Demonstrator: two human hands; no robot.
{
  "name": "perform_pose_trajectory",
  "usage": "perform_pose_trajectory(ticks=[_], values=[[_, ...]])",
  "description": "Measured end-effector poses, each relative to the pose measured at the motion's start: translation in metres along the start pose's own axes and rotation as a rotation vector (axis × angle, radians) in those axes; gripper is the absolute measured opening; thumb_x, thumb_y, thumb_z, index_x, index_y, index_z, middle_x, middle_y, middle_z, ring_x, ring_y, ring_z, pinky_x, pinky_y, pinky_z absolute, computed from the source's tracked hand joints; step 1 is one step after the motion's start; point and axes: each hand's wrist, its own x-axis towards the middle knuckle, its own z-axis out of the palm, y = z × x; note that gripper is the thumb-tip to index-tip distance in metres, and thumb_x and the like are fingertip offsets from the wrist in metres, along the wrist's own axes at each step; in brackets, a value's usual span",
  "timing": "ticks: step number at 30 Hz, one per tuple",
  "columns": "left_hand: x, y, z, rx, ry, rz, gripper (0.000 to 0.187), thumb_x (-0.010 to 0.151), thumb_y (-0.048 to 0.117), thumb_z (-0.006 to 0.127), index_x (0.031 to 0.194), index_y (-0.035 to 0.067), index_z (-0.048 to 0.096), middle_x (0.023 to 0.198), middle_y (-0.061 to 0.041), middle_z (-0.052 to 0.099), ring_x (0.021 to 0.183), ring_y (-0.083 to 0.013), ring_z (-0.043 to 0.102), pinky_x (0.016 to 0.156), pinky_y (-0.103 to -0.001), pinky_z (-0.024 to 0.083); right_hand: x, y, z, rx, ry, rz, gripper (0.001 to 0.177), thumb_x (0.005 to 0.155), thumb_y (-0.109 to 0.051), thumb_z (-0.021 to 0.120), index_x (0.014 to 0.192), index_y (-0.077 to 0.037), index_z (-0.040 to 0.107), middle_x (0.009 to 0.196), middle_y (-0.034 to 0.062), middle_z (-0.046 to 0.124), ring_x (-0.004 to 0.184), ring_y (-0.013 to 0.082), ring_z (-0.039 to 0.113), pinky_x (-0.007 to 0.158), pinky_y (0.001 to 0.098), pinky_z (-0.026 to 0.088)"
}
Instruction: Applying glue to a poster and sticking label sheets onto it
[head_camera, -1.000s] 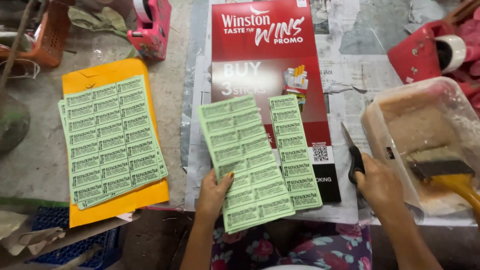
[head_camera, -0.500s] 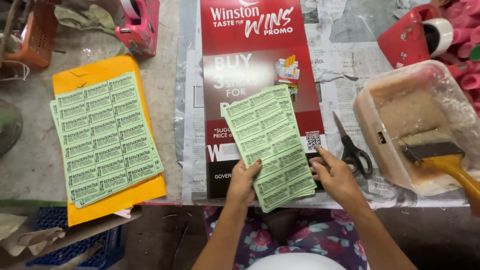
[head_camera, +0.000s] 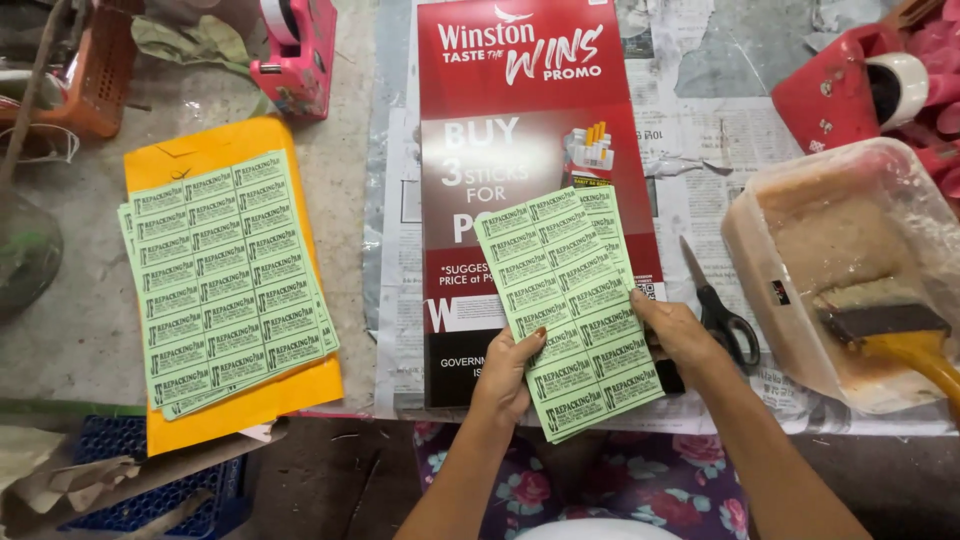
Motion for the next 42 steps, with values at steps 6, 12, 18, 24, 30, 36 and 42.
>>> perform_pose_trajectory(ticks=[6, 12, 18, 24, 30, 36, 42], values=[[0.003, -0.006, -0.01, 0.011, 0.001, 0.001, 0.025, 0.088, 0.0, 0.076, 0.11, -0.003, 0.063, 0.087, -0.018, 0.074, 0.075, -0.0277, 0.075, 0.068, -0.043, 0.063, 0.003, -0.039, 0.001, -0.204, -0.044, -0.164, 0.043, 0.094, -0.041, 0.074, 0.097, 0.001, 0.076, 0.066, 0.0136, 0.064, 0.052, 0.0209, 0.056, 0.043, 0.0333, 0.053], [-0.011, 0.017, 0.008, 0.074, 0.063, -0.037, 0.033, 0.089, 0.001, 0.07, 0.121, -0.003, 0.06, 0.102, -0.019, 0.073, 0.087, -0.0285, 0.073, 0.074, -0.044, 0.063, -0.035, -0.099, -0.013, -0.616, 0.189, -0.579, 0.027, 0.099, -0.018, 0.066, 0.121, -0.004, 0.075, 0.09, 0.0195, 0.071, 0.073, 0.0285, 0.06, 0.059, 0.0385, 0.05], [-0.018, 0.028, 0.02, 0.164, 0.105, -0.16, 0.04, 0.094, -0.001, 0.06, 0.134, -0.002, 0.056, 0.119, -0.018, 0.071, 0.097, -0.0275, 0.07, 0.08, -0.04, 0.062, -0.072, -0.135, -0.019, -0.281, 0.091, -0.56, 0.022, 0.101, -0.007, 0.06, 0.117, 0.003, 0.072, 0.091, 0.014, 0.07, 0.078, 0.0235, 0.063, 0.067, 0.0342, 0.053], [-0.027, 0.037, 0.028, 0.218, 0.074, -0.158, 0.037, 0.095, 0.018, 0.063, 0.127, 0.003, 0.059, 0.108, -0.01, 0.069, 0.093, -0.0241, 0.067, 0.075, -0.037, 0.058, -0.031, -0.048, 0.014, -0.316, -0.028, -0.257, 0.03, 0.096, -0.019, 0.064, 0.122, -0.005, 0.073, 0.089, 0.0105, 0.075, 0.068, 0.0194, 0.062, 0.06, 0.0335, 0.052], [-0.034, 0.038, 0.052, 0.317, 0.042, -0.076, 0.055, 0.076, 0.007, 0.079, 0.127, -0.001, 0.06, 0.116, -0.019, 0.075, 0.102, -0.0328, 0.074, 0.088, -0.044, 0.063, -0.038, -0.043, 0.026, -0.564, 0.0, -0.46, 0.039, 0.089, -0.032, 0.067, 0.123, -0.015, 0.074, 0.108, 0.0032, 0.078, 0.095, 0.0178, 0.07, 0.081, 0.0335, 0.053], [-0.037, 0.057, 0.074, 0.358, 0.056, -0.102, 0.056, 0.079, 0.002, 0.077, 0.13, 0.005, 0.055, 0.12, -0.014, 0.069, 0.104, -0.0285, 0.068, 0.093, -0.038, 0.059, -0.059, -0.113, 0.03, -0.302, -0.042, -0.153, 0.081, 0.076, -0.043, 0.07, 0.15, -0.018, 0.048, 0.132, 0.0103, 0.066, 0.112, 0.0252, 0.067, 0.093, 0.0398, 0.057], [0.024, 0.064, 0.079, 0.426, -0.207, 0.197, 0.061, 0.082, 0.013, 0.076, 0.136, 0.004, 0.049, 0.12, -0.014, 0.064, 0.101, -0.0238, 0.064, 0.086, -0.038, 0.06, -0.026, -0.178, 0.016, 0.023, -0.186, -0.397, 0.039, 0.077, -0.017, 0.082, 0.108, 0.002, 0.07, 0.086, 0.0161, 0.074, 0.072, 0.0231, 0.072, 0.066, 0.037, 0.062]])
